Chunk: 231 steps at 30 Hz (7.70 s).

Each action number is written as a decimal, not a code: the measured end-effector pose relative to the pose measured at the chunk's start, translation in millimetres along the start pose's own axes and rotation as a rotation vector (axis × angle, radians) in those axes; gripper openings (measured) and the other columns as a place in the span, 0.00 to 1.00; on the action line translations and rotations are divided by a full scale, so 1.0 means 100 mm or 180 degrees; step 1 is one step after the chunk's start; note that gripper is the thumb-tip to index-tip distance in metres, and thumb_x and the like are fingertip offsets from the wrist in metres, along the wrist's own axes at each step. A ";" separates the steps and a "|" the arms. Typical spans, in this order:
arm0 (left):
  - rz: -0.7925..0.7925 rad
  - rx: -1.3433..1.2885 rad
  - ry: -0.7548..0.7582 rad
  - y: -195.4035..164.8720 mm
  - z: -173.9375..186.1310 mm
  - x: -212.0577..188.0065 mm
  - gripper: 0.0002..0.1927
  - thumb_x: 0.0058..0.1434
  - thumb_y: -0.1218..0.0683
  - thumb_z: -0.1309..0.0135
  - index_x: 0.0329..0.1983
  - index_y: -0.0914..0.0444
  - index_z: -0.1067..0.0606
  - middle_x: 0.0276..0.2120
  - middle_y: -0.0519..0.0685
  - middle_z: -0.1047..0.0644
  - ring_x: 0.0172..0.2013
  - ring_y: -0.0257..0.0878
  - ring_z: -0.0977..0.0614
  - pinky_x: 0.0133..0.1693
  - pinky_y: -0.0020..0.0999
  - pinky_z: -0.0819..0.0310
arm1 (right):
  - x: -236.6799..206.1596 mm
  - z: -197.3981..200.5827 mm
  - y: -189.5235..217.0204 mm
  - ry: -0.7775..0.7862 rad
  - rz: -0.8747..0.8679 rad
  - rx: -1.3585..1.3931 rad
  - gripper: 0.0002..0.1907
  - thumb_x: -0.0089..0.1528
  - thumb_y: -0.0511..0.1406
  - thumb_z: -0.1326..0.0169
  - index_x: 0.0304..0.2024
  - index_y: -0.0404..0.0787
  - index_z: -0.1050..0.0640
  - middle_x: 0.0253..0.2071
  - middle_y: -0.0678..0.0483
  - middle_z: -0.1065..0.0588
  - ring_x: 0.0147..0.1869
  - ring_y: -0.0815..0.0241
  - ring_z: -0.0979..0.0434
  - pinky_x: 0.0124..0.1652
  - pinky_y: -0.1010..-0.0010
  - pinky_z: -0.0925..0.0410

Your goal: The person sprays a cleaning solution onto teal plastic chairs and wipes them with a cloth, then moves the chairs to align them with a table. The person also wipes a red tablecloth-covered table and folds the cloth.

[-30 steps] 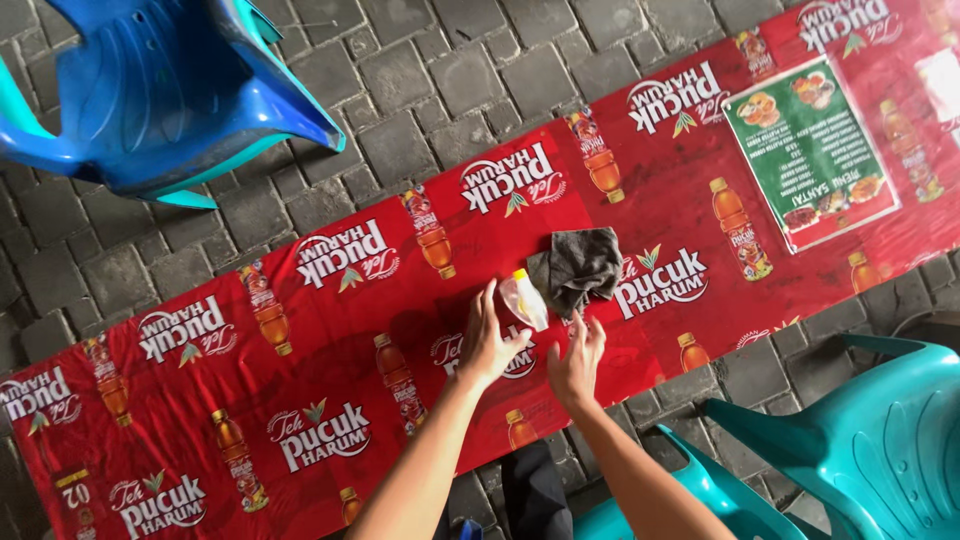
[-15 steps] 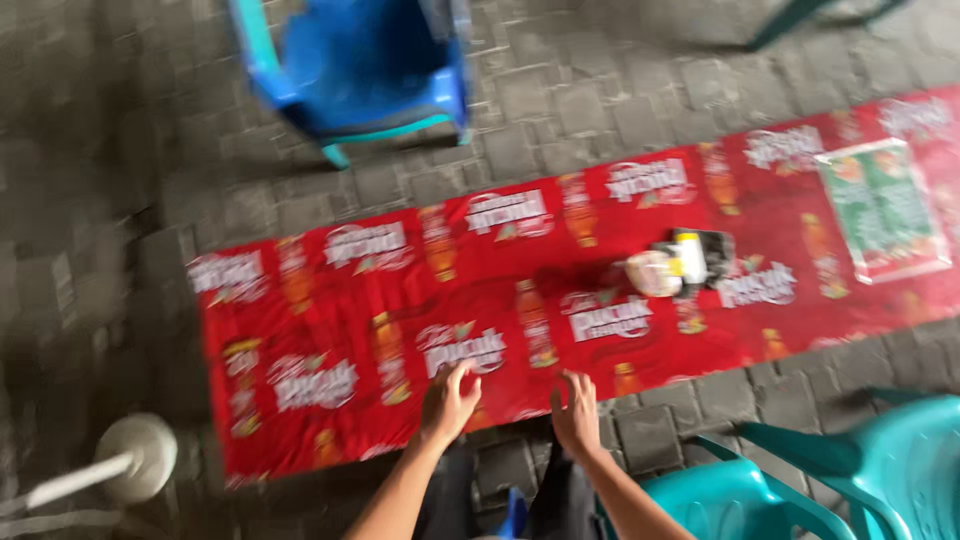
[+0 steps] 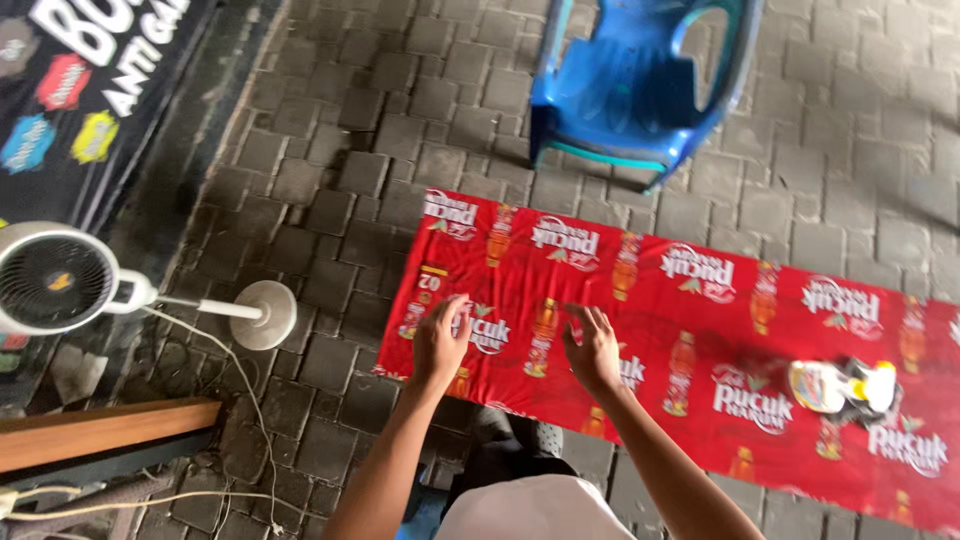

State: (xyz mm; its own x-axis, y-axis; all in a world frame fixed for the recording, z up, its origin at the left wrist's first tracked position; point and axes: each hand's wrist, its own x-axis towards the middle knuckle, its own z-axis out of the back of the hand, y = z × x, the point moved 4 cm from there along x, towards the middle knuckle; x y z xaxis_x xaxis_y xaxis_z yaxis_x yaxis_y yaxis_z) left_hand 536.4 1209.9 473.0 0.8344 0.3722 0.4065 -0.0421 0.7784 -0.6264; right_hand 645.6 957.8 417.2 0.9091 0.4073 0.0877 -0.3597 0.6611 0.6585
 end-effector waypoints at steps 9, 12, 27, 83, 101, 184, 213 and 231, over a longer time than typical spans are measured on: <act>0.0371 0.0141 0.0091 1.01 0.80 0.31 0.24 0.64 0.51 0.39 0.17 0.67 0.32 0.15 0.59 0.29 0.20 0.55 0.24 0.24 0.47 0.34 | 0.36 -0.95 1.02 -0.0287 0.0228 0.0525 0.06 0.61 0.34 0.38 0.36 0.37 0.20 0.31 0.49 0.19 0.35 0.55 0.16 0.34 0.65 0.25; 0.0180 -0.0066 0.0287 1.45 1.00 0.62 0.24 0.63 0.51 0.39 0.16 0.66 0.33 0.15 0.58 0.29 0.20 0.57 0.24 0.23 0.49 0.35 | 0.64 -1.40 1.37 -0.0360 0.0075 0.0514 0.06 0.61 0.35 0.38 0.35 0.37 0.20 0.29 0.49 0.19 0.33 0.56 0.16 0.33 0.65 0.26; -0.0136 -0.0411 0.1225 3.41 2.42 2.07 0.15 0.61 0.53 0.40 0.23 0.66 0.27 0.20 0.53 0.22 0.22 0.49 0.19 0.25 0.41 0.28 | 2.06 -3.12 2.53 -0.0981 -0.0966 0.0676 0.09 0.61 0.37 0.40 0.36 0.37 0.19 0.29 0.48 0.18 0.33 0.56 0.15 0.35 0.67 0.25; -0.4400 -0.1913 0.5256 0.02 -6.20 11.67 0.09 0.62 0.51 0.42 0.35 0.61 0.19 0.32 0.51 0.18 0.35 0.44 0.14 0.39 0.38 0.22 | 10.49 -1.25 -0.61 -0.5450 -0.5269 0.0310 0.15 0.58 0.37 0.41 0.47 0.38 0.22 0.36 0.48 0.20 0.40 0.51 0.20 0.43 0.59 0.28; -0.6213 -0.1840 0.6763 -1.04 -8.02 10.72 0.09 0.63 0.51 0.42 0.38 0.61 0.19 0.33 0.50 0.18 0.35 0.43 0.14 0.38 0.37 0.22 | 11.70 -0.91 -1.00 -0.7452 -0.7590 -0.0268 0.17 0.58 0.35 0.39 0.49 0.40 0.23 0.38 0.48 0.21 0.43 0.50 0.20 0.44 0.60 0.27; -0.7762 -0.2645 0.5238 -1.07 -7.94 12.25 0.16 0.57 0.52 0.45 0.49 0.55 0.22 0.46 0.48 0.23 0.55 0.48 0.25 0.56 0.71 0.42 | 13.52 0.91 -1.92 -0.5699 -0.7493 -0.0095 0.13 0.66 0.41 0.51 0.33 0.40 0.22 0.42 0.40 0.26 0.47 0.35 0.28 0.46 0.45 0.31; -0.8626 -0.3288 0.6647 -0.91 -8.00 12.85 0.18 0.59 0.49 0.42 0.49 0.62 0.18 0.49 0.56 0.21 0.55 0.53 0.25 0.61 0.61 0.43 | 12.82 1.39 -1.37 -0.5475 -0.8334 0.1226 0.25 0.68 0.48 0.61 0.42 0.38 0.19 0.48 0.35 0.22 0.53 0.32 0.22 0.52 0.43 0.29; -0.8241 -0.0261 0.5744 -1.62 -8.11 11.04 0.29 0.55 0.45 0.43 0.61 0.54 0.27 0.58 0.55 0.29 0.59 0.56 0.28 0.56 0.50 0.30 | 12.64 0.62 -1.65 -0.6760 -0.7443 0.0755 0.12 0.60 0.40 0.47 0.32 0.37 0.19 0.38 0.41 0.20 0.45 0.40 0.18 0.45 0.53 0.27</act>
State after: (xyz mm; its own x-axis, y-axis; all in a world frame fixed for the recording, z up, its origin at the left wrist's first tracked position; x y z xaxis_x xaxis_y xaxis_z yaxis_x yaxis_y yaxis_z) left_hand 1910.1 1084.8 484.5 -0.8607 -0.3591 -0.3609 0.4943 -0.7592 -0.4235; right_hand 1867.2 1325.1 465.4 -0.8963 -0.3756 -0.2357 0.1352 -0.7378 0.6614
